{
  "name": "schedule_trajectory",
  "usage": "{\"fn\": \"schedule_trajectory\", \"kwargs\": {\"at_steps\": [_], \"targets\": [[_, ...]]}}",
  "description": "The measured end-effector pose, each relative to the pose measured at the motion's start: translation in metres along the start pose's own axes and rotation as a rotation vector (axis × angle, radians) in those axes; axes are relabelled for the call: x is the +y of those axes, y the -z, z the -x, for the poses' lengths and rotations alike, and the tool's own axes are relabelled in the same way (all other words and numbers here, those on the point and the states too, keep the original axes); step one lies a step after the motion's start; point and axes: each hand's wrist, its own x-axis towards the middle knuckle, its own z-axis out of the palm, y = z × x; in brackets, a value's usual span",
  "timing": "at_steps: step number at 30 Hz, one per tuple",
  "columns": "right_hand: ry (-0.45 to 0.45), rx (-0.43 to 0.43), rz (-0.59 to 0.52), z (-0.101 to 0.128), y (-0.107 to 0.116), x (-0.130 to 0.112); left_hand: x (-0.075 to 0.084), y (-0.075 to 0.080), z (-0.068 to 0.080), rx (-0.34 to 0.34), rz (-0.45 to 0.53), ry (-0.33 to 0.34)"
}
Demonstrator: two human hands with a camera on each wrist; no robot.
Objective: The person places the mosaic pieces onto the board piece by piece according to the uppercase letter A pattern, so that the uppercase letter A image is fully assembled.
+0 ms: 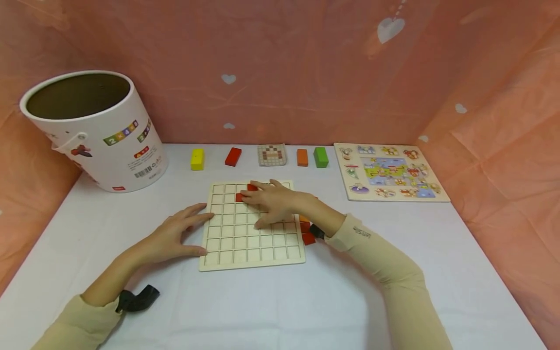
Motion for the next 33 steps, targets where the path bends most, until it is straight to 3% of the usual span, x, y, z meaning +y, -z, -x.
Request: {"fn": "schedule_trajectory", "kwargs": {"at_steps": [6, 11, 14, 17, 21, 26, 33], "targets": [[0.021, 0.018, -0.088, 0.009, -0.001, 0.007, -0.002, -0.001, 0.000, 0.006, 0.002, -0.002], [0.036, 0.100, -0.338, 0.042, -0.001, 0.038, -0.003, -0.002, 0.000, 0.011, -0.002, 0.002], [-0.022, 0.184, -0.502, 0.067, -0.003, 0.062, -0.003, -0.002, 0.000, 0.015, -0.002, 0.000], [-0.071, 0.247, -0.574, 0.086, -0.008, 0.080, -0.002, -0.002, 0.000, 0.018, -0.004, -0.002], [-0.094, 0.291, -0.553, 0.096, -0.017, 0.091, -0.001, -0.002, 0.001, 0.020, -0.004, 0.004], [-0.126, 0.361, -0.474, 0.092, -0.024, 0.090, -0.001, -0.001, 0.002, 0.021, -0.004, 0.017], [-0.249, 0.357, -0.397, 0.085, -0.022, 0.084, 0.000, -0.002, 0.001, 0.017, 0.000, 0.016]]}}
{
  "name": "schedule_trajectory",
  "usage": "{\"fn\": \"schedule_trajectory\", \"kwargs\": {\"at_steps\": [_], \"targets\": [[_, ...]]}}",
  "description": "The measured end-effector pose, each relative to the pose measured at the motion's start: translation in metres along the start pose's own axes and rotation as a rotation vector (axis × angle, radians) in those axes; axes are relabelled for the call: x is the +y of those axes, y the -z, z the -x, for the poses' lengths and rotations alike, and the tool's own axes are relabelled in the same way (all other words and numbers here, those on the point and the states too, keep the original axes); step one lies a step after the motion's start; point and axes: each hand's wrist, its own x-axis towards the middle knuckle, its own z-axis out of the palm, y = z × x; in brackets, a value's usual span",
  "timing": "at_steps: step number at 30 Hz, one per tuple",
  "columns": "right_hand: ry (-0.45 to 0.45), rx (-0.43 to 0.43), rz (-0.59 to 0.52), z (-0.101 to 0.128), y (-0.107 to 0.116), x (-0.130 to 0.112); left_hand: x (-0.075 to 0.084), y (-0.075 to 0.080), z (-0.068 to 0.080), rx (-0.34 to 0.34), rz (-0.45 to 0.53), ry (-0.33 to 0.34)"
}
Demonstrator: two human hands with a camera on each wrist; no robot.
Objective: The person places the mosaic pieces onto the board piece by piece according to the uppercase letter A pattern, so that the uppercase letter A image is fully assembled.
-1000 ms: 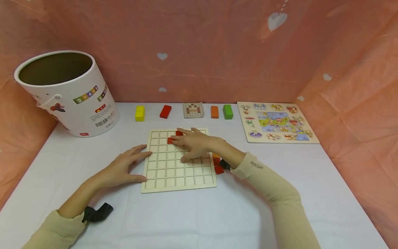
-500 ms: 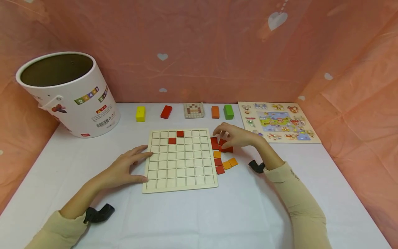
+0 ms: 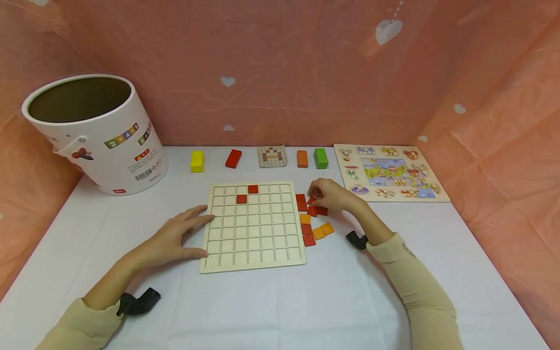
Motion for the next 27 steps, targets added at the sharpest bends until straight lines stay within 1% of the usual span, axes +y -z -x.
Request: {"fn": "schedule_trajectory", "kwargs": {"at_steps": [3, 6, 9, 12, 15, 16, 18, 22, 27], "targets": [[-0.052, 0.006, 0.016, 0.000, 0.000, -0.002, 0.001, 0.000, -0.001, -0.004, 0.001, 0.006], [-0.074, 0.026, 0.002, -0.001, 0.001, -0.003, 0.001, -0.001, -0.001, -0.007, 0.000, 0.009], [-0.055, 0.078, -0.058, -0.007, 0.002, -0.007, 0.001, -0.001, 0.000, -0.006, 0.000, 0.008], [0.014, 0.099, -0.183, -0.020, 0.000, -0.013, 0.001, 0.000, 0.001, -0.002, 0.001, 0.002], [0.090, 0.038, -0.308, -0.038, -0.004, -0.022, 0.000, 0.000, 0.001, 0.000, 0.002, -0.002], [0.103, 0.012, -0.340, -0.044, -0.006, -0.025, -0.001, -0.001, 0.001, 0.001, 0.002, -0.003], [0.121, -0.035, -0.374, -0.056, -0.010, -0.032, -0.001, -0.001, 0.001, 0.001, 0.002, -0.003], [0.128, -0.089, -0.384, -0.072, -0.018, -0.045, 0.001, 0.000, 0.001, -0.003, 0.005, -0.001], [0.156, -0.126, -0.339, -0.082, -0.027, -0.057, 0.002, 0.001, 0.000, -0.003, 0.005, -0.005]]}}
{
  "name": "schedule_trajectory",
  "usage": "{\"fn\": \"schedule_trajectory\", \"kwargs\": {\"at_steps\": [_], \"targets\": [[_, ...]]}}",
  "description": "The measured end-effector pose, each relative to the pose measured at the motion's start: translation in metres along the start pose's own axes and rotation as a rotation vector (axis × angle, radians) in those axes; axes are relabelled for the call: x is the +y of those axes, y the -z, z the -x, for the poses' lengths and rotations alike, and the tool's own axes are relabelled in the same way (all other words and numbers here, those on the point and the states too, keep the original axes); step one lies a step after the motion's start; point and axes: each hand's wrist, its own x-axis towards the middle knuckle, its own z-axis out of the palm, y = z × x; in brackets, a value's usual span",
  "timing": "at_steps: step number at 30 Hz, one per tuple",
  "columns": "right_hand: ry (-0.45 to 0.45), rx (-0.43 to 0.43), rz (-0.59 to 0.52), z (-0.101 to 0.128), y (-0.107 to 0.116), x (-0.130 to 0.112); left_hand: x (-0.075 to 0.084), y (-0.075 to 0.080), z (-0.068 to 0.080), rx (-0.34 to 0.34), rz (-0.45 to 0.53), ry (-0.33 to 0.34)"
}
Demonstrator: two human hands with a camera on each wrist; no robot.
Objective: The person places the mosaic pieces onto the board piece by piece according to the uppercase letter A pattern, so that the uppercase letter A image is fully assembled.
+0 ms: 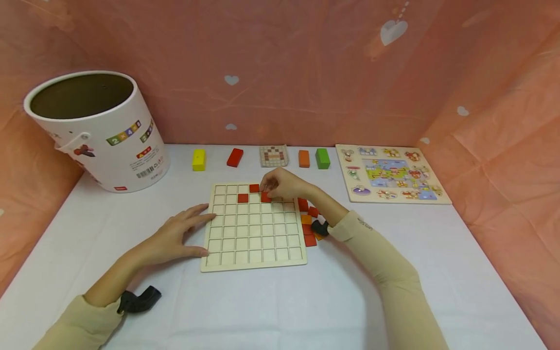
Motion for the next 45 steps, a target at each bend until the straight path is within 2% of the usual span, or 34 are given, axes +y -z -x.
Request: {"fn": "schedule_trajectory", "kwargs": {"at_steps": [24, 28, 31, 34, 37, 39, 41, 45], "targets": [[-0.036, 0.012, 0.147, 0.002, -0.002, -0.006, -0.001, 0.001, 0.001, 0.008, 0.001, -0.015], [-0.048, 0.019, 0.265, 0.012, -0.004, -0.014, -0.001, 0.000, 0.000, 0.003, -0.005, -0.009], [-0.083, 0.004, 0.437, 0.025, -0.007, -0.023, -0.002, 0.000, -0.001, -0.005, -0.004, 0.001], [-0.135, -0.081, 0.615, 0.038, -0.013, -0.029, -0.002, 0.001, -0.001, -0.006, -0.003, 0.007], [-0.167, -0.199, 0.712, 0.047, -0.018, -0.031, -0.001, 0.002, 0.000, -0.004, 0.000, 0.013], [-0.176, -0.246, 0.718, 0.051, -0.021, -0.030, -0.001, 0.002, 0.000, -0.004, -0.001, 0.016], [-0.170, -0.257, 0.685, 0.054, -0.022, -0.028, -0.001, 0.002, 0.000, -0.005, -0.001, 0.015], [-0.145, -0.164, 0.535, 0.063, -0.011, -0.016, -0.001, 0.000, -0.001, -0.010, -0.006, 0.011]]}}
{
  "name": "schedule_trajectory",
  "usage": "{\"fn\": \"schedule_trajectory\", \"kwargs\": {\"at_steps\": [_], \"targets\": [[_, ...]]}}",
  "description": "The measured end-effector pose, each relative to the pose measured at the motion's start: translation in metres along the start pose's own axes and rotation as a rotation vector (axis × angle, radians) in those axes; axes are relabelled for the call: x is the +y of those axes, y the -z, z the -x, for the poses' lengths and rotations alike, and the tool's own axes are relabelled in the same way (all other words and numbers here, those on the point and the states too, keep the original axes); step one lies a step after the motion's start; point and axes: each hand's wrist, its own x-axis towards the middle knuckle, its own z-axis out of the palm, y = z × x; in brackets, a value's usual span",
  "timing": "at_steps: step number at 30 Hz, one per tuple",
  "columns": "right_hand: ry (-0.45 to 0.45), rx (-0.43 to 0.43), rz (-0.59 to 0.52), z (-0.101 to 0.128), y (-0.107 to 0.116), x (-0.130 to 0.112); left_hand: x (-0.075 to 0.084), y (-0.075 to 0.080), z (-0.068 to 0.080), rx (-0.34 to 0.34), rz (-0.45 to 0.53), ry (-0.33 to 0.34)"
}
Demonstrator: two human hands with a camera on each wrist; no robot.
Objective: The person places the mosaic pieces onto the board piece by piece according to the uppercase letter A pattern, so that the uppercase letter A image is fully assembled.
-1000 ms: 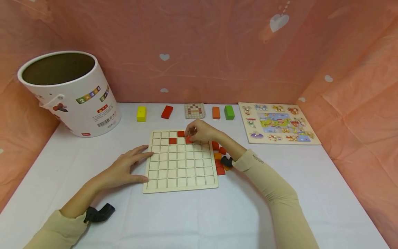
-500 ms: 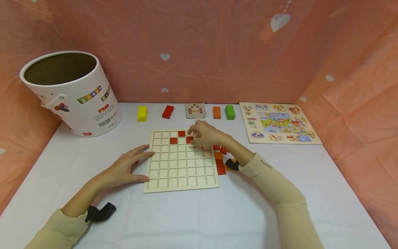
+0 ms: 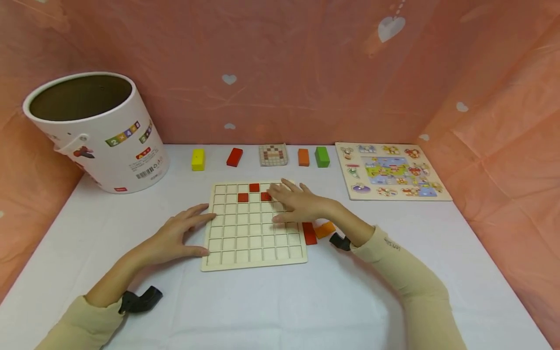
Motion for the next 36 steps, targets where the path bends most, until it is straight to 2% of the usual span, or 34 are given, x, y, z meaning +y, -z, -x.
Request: {"fn": "schedule_trajectory", "kwargs": {"at_steps": [4, 7, 12, 17, 22, 25, 31, 36], "targets": [[-0.059, 0.119, -0.156, 0.020, 0.005, 0.029, 0.000, -0.002, -0.002, -0.001, -0.003, -0.002], [-0.106, 0.171, -0.194, 0.036, 0.007, 0.049, 0.001, -0.003, -0.003, -0.002, 0.000, -0.004], [-0.105, 0.222, -0.199, 0.048, 0.005, 0.069, 0.001, -0.001, -0.001, 0.000, -0.003, -0.012], [-0.077, 0.206, -0.256, 0.047, 0.004, 0.072, 0.000, -0.001, 0.000, 0.006, -0.005, -0.024], [-0.092, 0.178, -0.318, 0.045, 0.004, 0.071, -0.001, -0.001, 0.001, 0.000, -0.024, -0.027], [-0.114, 0.172, -0.317, 0.046, 0.005, 0.070, 0.000, -0.002, 0.002, -0.003, -0.030, -0.028], [-0.154, 0.139, -0.242, 0.050, 0.008, 0.071, 0.000, -0.002, 0.004, -0.004, -0.044, -0.040], [-0.150, 0.191, -0.248, 0.046, 0.010, 0.066, -0.001, 0.000, 0.005, -0.009, -0.053, -0.038]]}}
